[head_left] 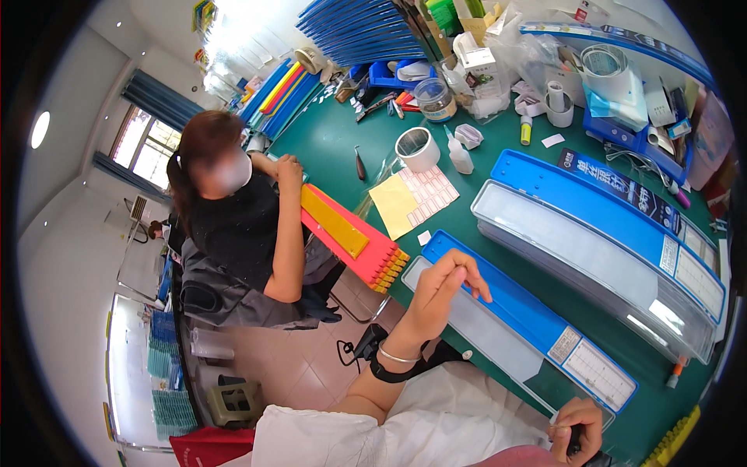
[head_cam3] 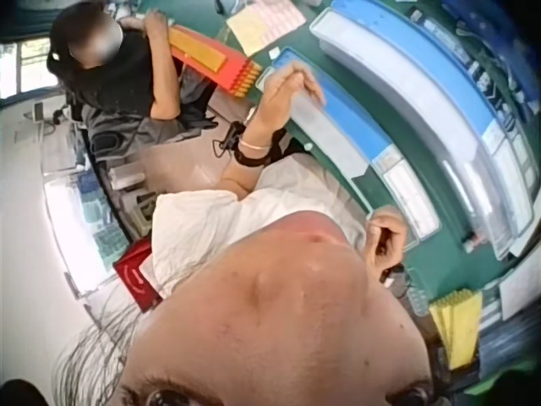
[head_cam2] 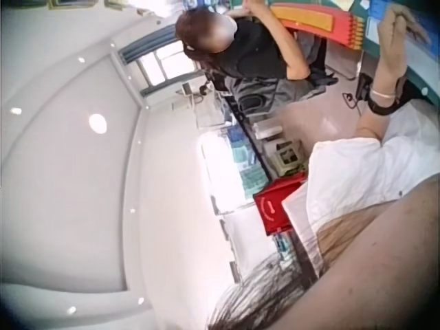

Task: Manually assemble electronic components into a housing using wire cutters.

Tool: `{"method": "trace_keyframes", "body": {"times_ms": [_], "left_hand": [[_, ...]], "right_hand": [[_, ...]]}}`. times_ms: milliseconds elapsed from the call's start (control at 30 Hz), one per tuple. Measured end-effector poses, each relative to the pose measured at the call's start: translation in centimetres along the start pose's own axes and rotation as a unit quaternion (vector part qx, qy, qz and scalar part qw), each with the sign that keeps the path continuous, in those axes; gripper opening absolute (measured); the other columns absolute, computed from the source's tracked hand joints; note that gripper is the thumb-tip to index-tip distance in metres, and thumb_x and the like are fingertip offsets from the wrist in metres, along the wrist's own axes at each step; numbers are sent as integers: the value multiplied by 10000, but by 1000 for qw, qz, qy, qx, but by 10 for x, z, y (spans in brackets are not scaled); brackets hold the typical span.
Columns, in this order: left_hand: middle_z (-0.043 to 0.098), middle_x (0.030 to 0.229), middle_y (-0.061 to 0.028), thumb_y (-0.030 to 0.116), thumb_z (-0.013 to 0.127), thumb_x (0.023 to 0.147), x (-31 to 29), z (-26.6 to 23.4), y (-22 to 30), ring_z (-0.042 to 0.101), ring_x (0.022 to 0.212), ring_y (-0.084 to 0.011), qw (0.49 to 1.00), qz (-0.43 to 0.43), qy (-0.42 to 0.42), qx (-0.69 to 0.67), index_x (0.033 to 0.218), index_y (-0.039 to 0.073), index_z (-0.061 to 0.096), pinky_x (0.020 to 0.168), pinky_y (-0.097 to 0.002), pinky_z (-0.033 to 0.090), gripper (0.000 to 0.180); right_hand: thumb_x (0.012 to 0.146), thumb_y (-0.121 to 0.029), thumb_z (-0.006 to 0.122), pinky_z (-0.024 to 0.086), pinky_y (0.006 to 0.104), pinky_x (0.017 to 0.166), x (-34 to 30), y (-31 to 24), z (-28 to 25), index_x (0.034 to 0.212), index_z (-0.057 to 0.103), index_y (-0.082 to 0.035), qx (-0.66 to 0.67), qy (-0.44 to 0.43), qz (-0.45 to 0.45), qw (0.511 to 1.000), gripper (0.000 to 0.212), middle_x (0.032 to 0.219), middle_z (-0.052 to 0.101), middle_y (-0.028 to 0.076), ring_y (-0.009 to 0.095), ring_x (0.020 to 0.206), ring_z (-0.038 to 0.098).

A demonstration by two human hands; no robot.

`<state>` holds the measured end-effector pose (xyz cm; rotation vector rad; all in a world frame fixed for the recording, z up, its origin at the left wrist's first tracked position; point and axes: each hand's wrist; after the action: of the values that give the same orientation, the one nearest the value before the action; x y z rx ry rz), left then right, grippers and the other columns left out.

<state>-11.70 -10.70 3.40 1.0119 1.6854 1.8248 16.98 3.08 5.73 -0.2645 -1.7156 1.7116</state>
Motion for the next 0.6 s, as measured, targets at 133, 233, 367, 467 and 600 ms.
{"method": "trace_keyframes", "body": {"times_ms": [133,233,367,467,600], "left_hand": [[733,937,-165,223,374,1096,1,-8,-1,601,809,-142,998,-2,23,57,1068,47,467,784,-290,468,201],[743,998,-180,264,383,1098,6,-12,4,600,849,-155,990,13,53,133,1070,46,431,811,-287,459,225],[739,1117,-170,289,372,1108,2,-30,3,600,957,-176,958,45,139,245,1055,50,388,865,-287,452,245],[724,1159,-199,304,383,1108,5,-44,-3,623,1001,-182,956,50,148,247,1044,55,370,866,-293,476,258],[700,1205,-236,320,417,1102,13,-45,-11,643,1077,-198,949,65,146,273,1049,64,362,876,-295,512,267]], "right_hand": [[1024,-71,566,379,272,576,-4,0,-2,1017,572,18,-4,5,-1,1000,90,856,575,106,121,626,439],[1023,-87,573,370,266,564,-6,-6,-1,1001,580,15,2,47,9,999,104,845,573,101,108,617,427],[990,-141,586,325,229,563,-16,8,6,928,483,-50,-11,80,74,994,151,791,477,58,107,666,403],[978,-115,581,349,266,615,-8,5,11,922,499,-44,-38,50,74,995,121,776,500,62,125,656,431],[808,86,620,416,279,569,-6,18,7,924,581,8,23,24,22,999,145,795,626,126,170,618,521]]}}
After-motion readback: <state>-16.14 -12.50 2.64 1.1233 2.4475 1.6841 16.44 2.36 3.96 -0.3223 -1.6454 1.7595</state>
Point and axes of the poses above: each hand's wrist, its own x-axis towards the middle knuckle, its own z-axis out of the palm, y = z × x
